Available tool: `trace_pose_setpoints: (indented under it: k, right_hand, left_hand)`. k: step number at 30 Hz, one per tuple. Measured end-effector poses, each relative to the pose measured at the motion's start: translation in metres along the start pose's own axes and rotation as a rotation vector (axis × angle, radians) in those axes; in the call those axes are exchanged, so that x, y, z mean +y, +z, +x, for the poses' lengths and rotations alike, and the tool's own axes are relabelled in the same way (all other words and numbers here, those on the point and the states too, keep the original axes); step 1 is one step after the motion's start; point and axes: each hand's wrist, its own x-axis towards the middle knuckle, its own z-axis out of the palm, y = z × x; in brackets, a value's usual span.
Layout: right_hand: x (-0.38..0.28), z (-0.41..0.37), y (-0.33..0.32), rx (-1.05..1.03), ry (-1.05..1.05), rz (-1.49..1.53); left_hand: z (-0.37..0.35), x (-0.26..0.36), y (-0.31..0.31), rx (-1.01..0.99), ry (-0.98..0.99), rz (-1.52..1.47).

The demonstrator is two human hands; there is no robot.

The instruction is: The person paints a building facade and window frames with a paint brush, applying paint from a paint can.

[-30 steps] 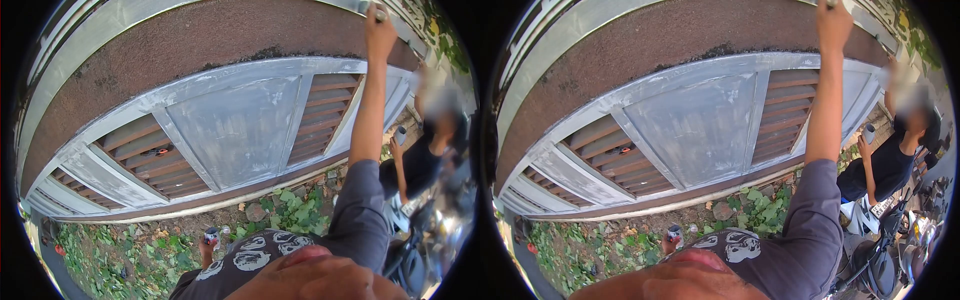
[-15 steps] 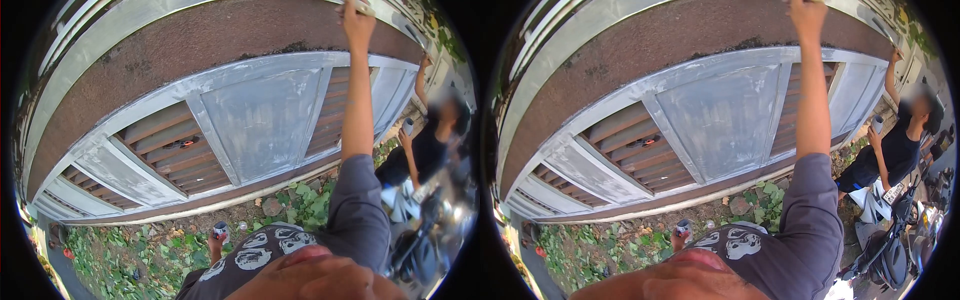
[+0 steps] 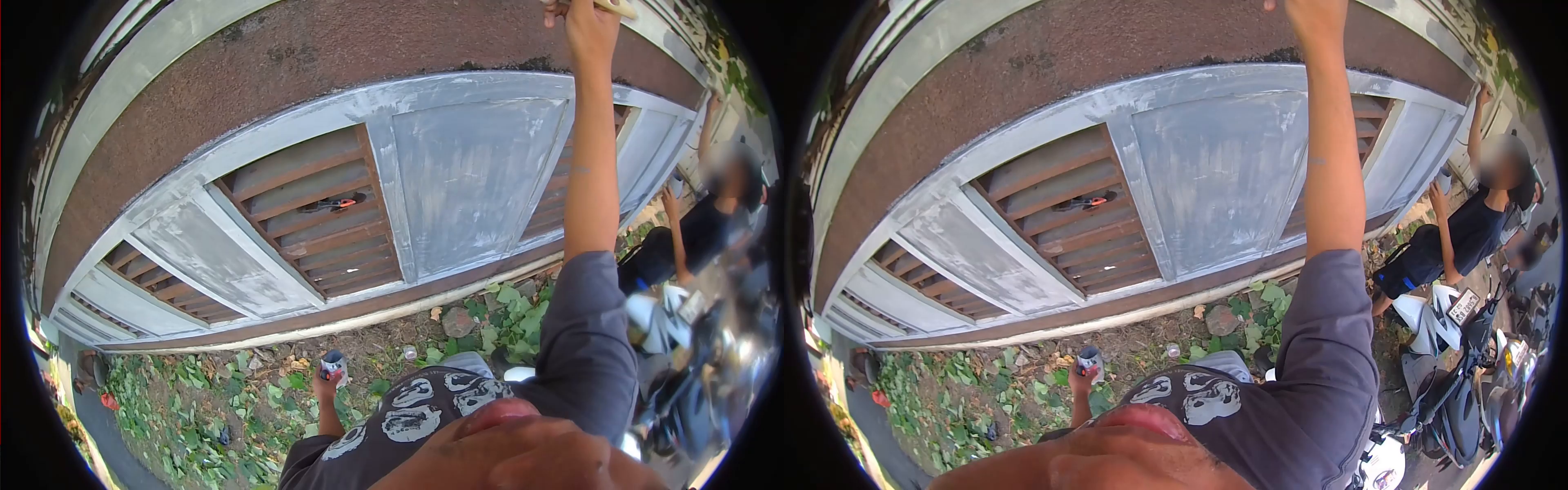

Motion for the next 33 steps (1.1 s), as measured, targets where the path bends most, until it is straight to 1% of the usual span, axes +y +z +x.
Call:
trace_pose_setpoints:
  k: [1,3,4,5,7,9,10,12,13,14,15,16,17,19,20,21,23,24,25,27,28,29,30,31,32,33]
  right_hand:
    - [0.004,0.012,0.000,0.014,-0.026,0.034]
    - [0.018,0.030,-0.006,0.009,-0.006,0.011]
    - [0.030,0.036,-0.014,0.069,-0.019,-0.074]
    - [0.039,0.039,-0.022,0.127,-0.027,-0.162]
    - [0.034,0.029,-0.040,0.242,-0.091,-0.269]
    - [0.006,0.013,-0.035,0.418,-0.185,-0.527]
    - [0.004,0.011,-0.032,0.407,-0.177,-0.510]
    - [0.002,0.023,-0.024,0.543,-0.579,-0.774]
    - [0.000,0.026,-0.021,0.536,-0.574,-0.741]
    - [-0.003,0.025,-0.019,0.477,-0.462,-0.682]
    - [-0.003,0.024,-0.018,0.418,-0.351,-0.622]
    - [0.000,0.024,-0.018,0.382,-0.336,-0.634]
    - [0.007,0.024,-0.016,0.372,-0.325,-0.604]
    - [0.021,0.014,-0.010,0.392,-0.427,-0.682]
    - [0.018,0.003,-0.002,0.357,-0.338,-0.662]
    - [0.023,0.001,0.002,0.347,-0.335,-0.643]
    - [0.035,0.001,0.009,0.251,-0.496,-0.712]
    - [0.030,-0.001,0.022,0.188,-0.491,-0.722]
    - [0.030,0.000,0.037,0.195,-0.495,-0.707]
    - [0.034,-0.005,0.061,0.051,-0.573,-0.745]
    - [0.034,-0.008,0.075,0.013,-0.553,-0.636]
    - [0.032,-0.017,0.086,-0.030,-0.527,-0.531]
    - [0.019,-0.029,0.096,-0.036,-0.512,-0.536]
    - [0.001,-0.035,0.107,-0.103,-0.407,-0.233]
    - [-0.007,-0.036,0.110,-0.156,-0.306,0.073]
    - [-0.006,-0.037,0.106,-0.146,-0.299,0.071]
  left_hand:
    - [0.010,-0.003,-0.008,0.017,-0.002,-0.007]
    - [0.029,-0.027,-0.011,0.106,-0.070,-0.114]
    - [0.025,-0.004,-0.022,0.151,-0.094,-0.090]
    - [0.033,0.007,-0.022,0.159,-0.104,-0.100]
    - [0.033,0.003,-0.033,0.105,-0.088,-0.230]
    - [0.043,-0.018,-0.033,0.143,-0.006,-0.194]
    - [0.039,-0.005,-0.039,0.181,0.032,-0.098]
    - [0.037,-0.001,-0.041,0.176,-0.034,-0.279]
    - [0.034,0.000,-0.044,0.178,-0.064,-0.354]
    - [0.029,0.005,-0.047,0.208,-0.077,-0.355]
    - [0.026,0.011,-0.049,0.237,0.010,-0.269]
    - [0.024,0.015,-0.050,0.265,0.094,-0.177]
    - [0.021,0.024,-0.050,0.292,0.074,-0.174]
    - [-0.002,0.051,-0.047,0.391,0.076,-0.080]
    - [-0.013,0.073,-0.045,0.416,0.068,-0.123]
    - [-0.019,0.071,-0.040,0.431,0.053,-0.125]
    - [-0.035,0.076,-0.028,0.452,-0.019,-0.245]
    - [-0.044,0.081,-0.022,0.477,-0.007,-0.166]
    - [-0.046,0.084,-0.016,0.493,-0.006,-0.169]
    - [-0.052,0.059,0.000,0.473,0.076,-0.062]
    - [-0.062,0.083,0.001,0.459,0.024,-0.063]
    - [-0.064,0.096,0.006,0.454,0.018,-0.055]
    - [-0.067,0.103,0.010,0.422,-0.033,-0.143]
    - [-0.071,0.108,0.014,0.395,-0.079,-0.229]
    - [-0.074,0.116,0.020,0.410,-0.058,-0.222]
    - [-0.076,0.118,0.022,0.409,-0.054,-0.211]
